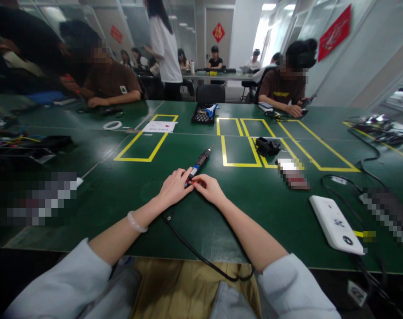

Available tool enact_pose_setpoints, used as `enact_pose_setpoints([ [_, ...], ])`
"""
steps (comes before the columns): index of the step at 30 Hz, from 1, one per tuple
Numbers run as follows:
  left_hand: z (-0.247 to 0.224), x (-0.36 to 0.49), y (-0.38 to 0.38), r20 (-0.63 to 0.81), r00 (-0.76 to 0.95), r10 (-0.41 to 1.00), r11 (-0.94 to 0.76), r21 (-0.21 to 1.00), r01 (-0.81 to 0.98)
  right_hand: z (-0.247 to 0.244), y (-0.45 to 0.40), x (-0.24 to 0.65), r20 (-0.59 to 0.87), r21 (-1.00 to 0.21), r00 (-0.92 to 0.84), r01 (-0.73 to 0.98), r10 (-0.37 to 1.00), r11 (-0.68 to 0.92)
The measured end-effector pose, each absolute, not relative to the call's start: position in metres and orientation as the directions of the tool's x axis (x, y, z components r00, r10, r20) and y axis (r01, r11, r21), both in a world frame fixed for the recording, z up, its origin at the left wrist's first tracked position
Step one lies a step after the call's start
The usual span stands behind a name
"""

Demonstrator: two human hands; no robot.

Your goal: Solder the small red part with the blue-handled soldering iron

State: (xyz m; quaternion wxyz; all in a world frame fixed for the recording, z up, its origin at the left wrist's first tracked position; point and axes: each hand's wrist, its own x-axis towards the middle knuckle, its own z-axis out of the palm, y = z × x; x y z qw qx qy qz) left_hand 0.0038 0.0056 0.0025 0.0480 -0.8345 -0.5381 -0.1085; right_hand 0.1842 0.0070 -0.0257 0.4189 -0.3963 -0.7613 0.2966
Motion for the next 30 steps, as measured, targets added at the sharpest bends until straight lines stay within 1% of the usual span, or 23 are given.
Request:
enact_pose_setpoints([
  [5, 0.006, -0.007, 0.011, 0.229, 0.390, 0.892, -0.404, 0.012, 0.915, -0.026, 0.008, 0.186, 0.369, -0.801, -0.328, 0.363, 0.870, 0.476],
  [9, 0.007, -0.029, 0.023, 0.209, 0.318, 0.925, -0.327, 0.007, 0.945, -0.028, 0.009, 0.188, 0.356, -0.795, -0.343, 0.378, 0.870, 0.474],
  [14, 0.005, -0.077, 0.047, 0.173, 0.160, 0.972, -0.165, 0.014, 0.986, -0.028, 0.009, 0.189, 0.335, -0.789, -0.356, 0.400, 0.872, 0.466],
  [18, 0.004, -0.121, 0.063, 0.133, -0.008, 0.991, 0.002, 0.038, 0.999, -0.026, 0.008, 0.190, 0.322, -0.788, -0.366, 0.409, 0.873, 0.461],
  [21, 0.006, -0.152, 0.069, 0.125, -0.121, 0.985, 0.114, 0.065, 0.991, -0.025, 0.007, 0.189, 0.313, -0.791, -0.369, 0.409, 0.875, 0.455],
  [27, 0.011, -0.201, 0.072, 0.093, -0.292, 0.952, 0.278, 0.139, 0.951, -0.023, 0.006, 0.187, 0.293, -0.797, -0.364, 0.418, 0.884, 0.436],
  [30, 0.012, -0.212, 0.070, 0.120, -0.353, 0.928, 0.332, 0.165, 0.929, -0.021, 0.005, 0.187, 0.285, -0.796, -0.368, 0.423, 0.885, 0.432],
])
